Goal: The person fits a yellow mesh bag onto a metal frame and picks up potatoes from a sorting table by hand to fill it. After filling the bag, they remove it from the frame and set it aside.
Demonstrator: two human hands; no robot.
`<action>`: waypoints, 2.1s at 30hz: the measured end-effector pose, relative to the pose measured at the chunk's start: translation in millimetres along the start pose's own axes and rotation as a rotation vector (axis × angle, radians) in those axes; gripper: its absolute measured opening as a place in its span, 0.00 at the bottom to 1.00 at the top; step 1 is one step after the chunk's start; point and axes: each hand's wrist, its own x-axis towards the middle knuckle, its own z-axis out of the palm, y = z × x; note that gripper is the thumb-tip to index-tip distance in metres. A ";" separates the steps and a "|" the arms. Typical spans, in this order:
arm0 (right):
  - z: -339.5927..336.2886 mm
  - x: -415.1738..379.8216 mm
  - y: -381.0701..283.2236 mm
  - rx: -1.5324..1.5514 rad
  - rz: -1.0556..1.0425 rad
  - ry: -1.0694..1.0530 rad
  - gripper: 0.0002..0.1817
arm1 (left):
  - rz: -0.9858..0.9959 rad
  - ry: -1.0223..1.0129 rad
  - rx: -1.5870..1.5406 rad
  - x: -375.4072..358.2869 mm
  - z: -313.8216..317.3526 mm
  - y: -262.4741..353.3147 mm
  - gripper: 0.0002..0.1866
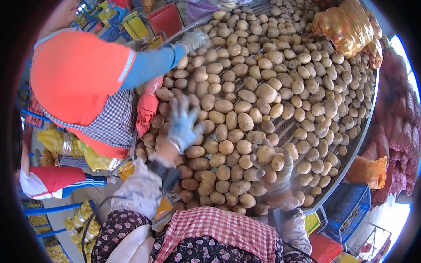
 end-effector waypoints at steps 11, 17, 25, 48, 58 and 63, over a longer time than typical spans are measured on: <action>-0.8 -8.4 -10.5 0.235 0.129 0.087 0.36 | 0.043 -0.109 -0.016 108.6 34.3 27.2 0.23; -0.4 -15.4 -10.6 0.105 0.005 0.138 0.31 | 0.006 -0.453 -0.013 158.2 31.4 24.3 0.20; 5.2 -3.5 -6.9 -0.027 0.230 -0.062 0.27 | 0.448 -0.141 -0.983 39.5 -24.3 106.3 0.14; 3.1 -10.3 0.9 0.019 -0.004 0.109 0.28 | -0.040 -0.040 -0.125 90.8 17.8 11.9 0.21; -25.3 -23.8 3.1 -0.804 -0.341 -0.006 0.24 | -0.442 -0.408 -0.094 176.2 32.8 -17.6 0.36; -11.3 -14.2 2.7 0.200 -0.089 0.013 0.32 | -0.328 0.048 -0.423 152.7 36.6 -19.3 0.28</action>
